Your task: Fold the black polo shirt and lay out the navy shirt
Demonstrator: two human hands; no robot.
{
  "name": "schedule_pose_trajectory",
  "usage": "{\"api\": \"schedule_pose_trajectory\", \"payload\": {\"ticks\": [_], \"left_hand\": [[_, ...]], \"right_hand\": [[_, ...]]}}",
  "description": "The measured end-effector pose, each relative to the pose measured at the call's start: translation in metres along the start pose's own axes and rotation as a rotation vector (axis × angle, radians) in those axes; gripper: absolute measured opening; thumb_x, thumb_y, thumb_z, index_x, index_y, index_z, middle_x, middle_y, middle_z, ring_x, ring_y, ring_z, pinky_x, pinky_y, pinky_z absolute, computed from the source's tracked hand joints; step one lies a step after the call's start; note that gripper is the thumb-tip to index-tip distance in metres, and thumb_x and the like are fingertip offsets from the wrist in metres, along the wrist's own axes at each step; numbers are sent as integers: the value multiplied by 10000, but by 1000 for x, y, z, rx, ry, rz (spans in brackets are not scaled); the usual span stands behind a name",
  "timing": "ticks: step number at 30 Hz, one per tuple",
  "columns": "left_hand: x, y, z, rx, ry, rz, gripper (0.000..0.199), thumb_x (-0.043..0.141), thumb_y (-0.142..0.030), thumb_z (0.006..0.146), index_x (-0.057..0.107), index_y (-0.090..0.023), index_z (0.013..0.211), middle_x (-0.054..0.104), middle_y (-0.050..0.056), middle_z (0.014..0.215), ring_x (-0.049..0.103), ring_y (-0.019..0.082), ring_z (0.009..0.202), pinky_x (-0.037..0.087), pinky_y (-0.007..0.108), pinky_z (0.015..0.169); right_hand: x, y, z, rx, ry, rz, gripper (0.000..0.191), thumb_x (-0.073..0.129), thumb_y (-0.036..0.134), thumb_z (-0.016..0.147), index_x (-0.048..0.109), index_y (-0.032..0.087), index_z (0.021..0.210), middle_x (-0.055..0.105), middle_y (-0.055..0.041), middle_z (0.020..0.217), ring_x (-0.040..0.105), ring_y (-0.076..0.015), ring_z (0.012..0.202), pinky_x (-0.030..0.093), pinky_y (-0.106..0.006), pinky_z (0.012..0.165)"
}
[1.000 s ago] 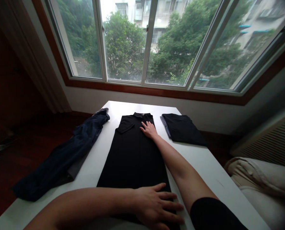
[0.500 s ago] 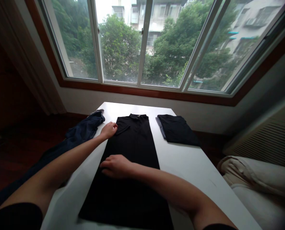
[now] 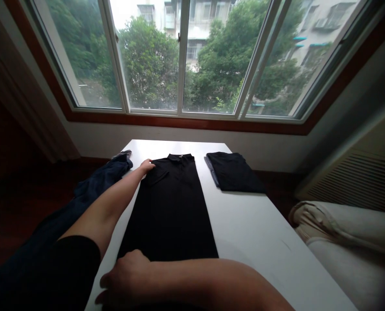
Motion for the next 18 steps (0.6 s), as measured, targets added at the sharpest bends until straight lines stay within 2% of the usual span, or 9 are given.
{"api": "schedule_pose_trajectory", "payload": {"ticks": [2, 5, 8, 11, 15, 18], "left_hand": [[6, 0, 7, -29, 27, -43, 630, 779, -271, 770, 584, -163, 1359, 769, 95, 979, 745, 236, 782, 560, 271, 644], [13, 1, 11, -56, 53, -87, 614, 786, -261, 756, 592, -157, 1329, 764, 103, 968, 737, 223, 752, 560, 268, 621], [15, 2, 10, -62, 58, -112, 496, 784, -244, 748, 650, -166, 1220, 757, 89, 931, 732, 221, 773, 548, 252, 622], [13, 1, 6, -66, 46, -134, 410, 777, -258, 761, 673, -174, 1149, 747, 80, 897, 726, 225, 787, 537, 249, 631], [4, -3, 6, -77, 22, -171, 369, 714, -330, 849, 638, -205, 1188, 734, 66, 916, 710, 202, 776, 528, 246, 640], [1, -3, 9, -116, 30, -189, 340, 643, -363, 914, 603, -192, 1206, 717, 76, 899, 682, 181, 705, 524, 254, 607]], "right_hand": [[3, 2, -7, -24, -30, 46, 456, 464, 679, 975, 695, 286, 965, 760, -41, 932, 733, -263, 773, 560, -330, 582], [0, 1, -25, -44, -158, 149, 442, 479, 663, 984, 693, 281, 927, 752, -2, 901, 717, -220, 772, 505, -269, 577], [-3, -3, -46, -48, -232, 273, 377, 598, 606, 931, 673, 237, 944, 739, -1, 912, 684, -175, 739, 432, -222, 544], [-5, -7, -66, -38, -257, 385, 337, 706, 479, 841, 656, 210, 1038, 734, -21, 1006, 674, -166, 769, 418, -206, 558], [-5, -11, -86, -15, -303, 504, 364, 698, 346, 823, 642, 216, 1159, 729, -26, 1099, 686, -171, 869, 467, -204, 685], [1, -10, -93, -50, -296, 535, 259, 635, 274, 870, 663, 211, 1119, 731, -14, 1058, 681, -153, 882, 469, -191, 737]]}}
Point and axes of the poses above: each hand's wrist, its own z-axis towards the middle knuckle, its own x-axis out of the palm, y = z × x, the point moved 10 cm from there along z, towards the middle knuckle
